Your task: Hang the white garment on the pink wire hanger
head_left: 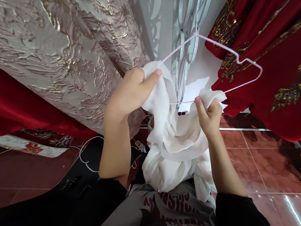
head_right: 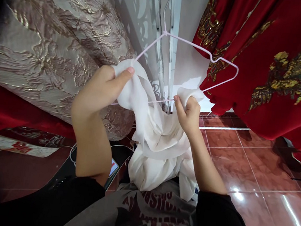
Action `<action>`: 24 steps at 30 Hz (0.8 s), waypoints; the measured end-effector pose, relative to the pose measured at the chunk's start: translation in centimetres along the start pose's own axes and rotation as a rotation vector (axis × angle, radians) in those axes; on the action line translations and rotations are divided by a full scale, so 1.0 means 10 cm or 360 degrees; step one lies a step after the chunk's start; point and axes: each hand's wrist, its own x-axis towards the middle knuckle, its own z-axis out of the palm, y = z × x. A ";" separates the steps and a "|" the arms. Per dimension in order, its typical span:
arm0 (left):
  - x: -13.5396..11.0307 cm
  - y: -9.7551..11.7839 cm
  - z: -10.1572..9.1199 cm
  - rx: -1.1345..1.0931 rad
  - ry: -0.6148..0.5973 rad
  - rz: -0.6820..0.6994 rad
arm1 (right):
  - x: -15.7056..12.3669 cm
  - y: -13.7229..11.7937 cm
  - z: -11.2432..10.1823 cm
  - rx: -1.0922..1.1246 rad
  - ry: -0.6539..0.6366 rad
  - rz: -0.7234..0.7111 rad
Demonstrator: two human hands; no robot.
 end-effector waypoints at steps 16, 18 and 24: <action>0.27 0.05 -0.23 0.0980 0.0196 0.0051 | 0.92 0.57 -1.09 0.0872 0.0147 0.0494; 0.26 0.03 -0.21 0.0978 0.0206 0.0053 | 1.02 0.42 -1.15 0.0868 -0.0135 0.0502; 0.24 -0.05 -0.15 0.0951 0.0164 0.0085 | 1.19 -0.05 -1.05 0.0686 -0.0200 0.0443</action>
